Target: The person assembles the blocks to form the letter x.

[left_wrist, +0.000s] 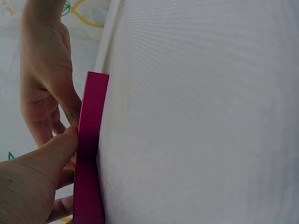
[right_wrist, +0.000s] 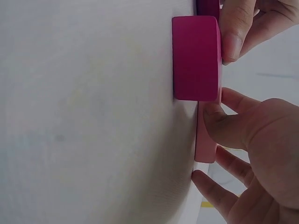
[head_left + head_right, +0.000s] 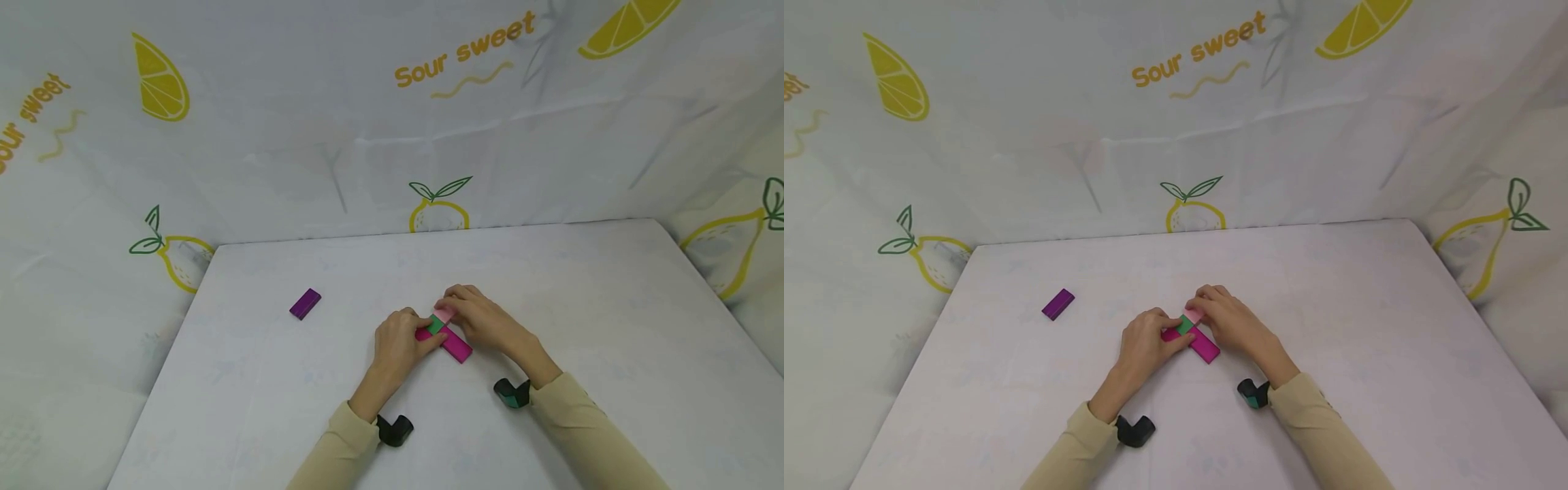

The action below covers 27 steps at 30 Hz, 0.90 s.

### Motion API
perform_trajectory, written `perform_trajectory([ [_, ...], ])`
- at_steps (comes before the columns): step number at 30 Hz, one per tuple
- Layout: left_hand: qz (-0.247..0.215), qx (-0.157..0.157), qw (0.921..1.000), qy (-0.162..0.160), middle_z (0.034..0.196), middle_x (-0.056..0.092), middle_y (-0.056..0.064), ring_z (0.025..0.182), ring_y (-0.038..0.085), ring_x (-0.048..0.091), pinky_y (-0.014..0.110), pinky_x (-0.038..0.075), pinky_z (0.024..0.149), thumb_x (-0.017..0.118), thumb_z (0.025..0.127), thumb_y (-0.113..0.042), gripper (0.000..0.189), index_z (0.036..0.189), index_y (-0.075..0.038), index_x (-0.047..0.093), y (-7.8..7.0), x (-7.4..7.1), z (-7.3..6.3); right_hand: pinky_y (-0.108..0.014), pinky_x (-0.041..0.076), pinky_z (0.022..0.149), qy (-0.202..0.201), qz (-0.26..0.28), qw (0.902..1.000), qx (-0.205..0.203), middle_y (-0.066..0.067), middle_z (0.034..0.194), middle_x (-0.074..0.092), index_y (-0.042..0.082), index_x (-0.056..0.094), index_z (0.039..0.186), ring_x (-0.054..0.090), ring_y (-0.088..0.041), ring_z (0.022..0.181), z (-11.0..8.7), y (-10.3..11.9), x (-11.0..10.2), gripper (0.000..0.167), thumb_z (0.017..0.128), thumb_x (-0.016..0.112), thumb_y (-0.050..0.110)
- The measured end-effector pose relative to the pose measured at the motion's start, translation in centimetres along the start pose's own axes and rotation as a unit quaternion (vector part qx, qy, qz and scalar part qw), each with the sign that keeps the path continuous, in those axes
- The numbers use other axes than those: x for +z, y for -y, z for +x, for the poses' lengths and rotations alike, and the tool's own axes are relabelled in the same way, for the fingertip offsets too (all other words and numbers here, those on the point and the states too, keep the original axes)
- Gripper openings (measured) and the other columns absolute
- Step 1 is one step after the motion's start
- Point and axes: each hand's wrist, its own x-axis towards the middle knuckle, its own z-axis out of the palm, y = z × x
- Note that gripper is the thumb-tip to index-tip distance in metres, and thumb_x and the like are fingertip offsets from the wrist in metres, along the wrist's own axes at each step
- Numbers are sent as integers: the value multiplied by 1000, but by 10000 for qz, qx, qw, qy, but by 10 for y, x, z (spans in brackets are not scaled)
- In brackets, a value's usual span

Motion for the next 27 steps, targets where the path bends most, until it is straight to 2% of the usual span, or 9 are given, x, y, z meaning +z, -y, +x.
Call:
perform_trajectory([
  [11,43,3,10000,33,82,74,1,61,6,49,15,28,49,89,77,-42,38,103,-14,83,0,-1,1,-50,52,104,-26,62,10000,69,-14,126,63,6,70,121,55,-33,124,-1,2,-1,25,97,64,0],
  [18,83,11,10000,23,83,75,1,62,7,51,15,28,49,90,76,-42,38,102,-14,83,0,0,1,-53,51,106,-91,33,9999,113,-18,133,62,7,71,123,53,-37,131,-2,0,-2,29,95,70,8],
  [27,145,24,9999,23,83,75,1,63,9,56,15,29,49,89,76,-43,38,101,-15,83,0,-1,1,-53,53,98,-294,-56,9995,76,-11,121,63,11,75,120,54,-33,121,-7,3,-7,28,91,74,13],
])
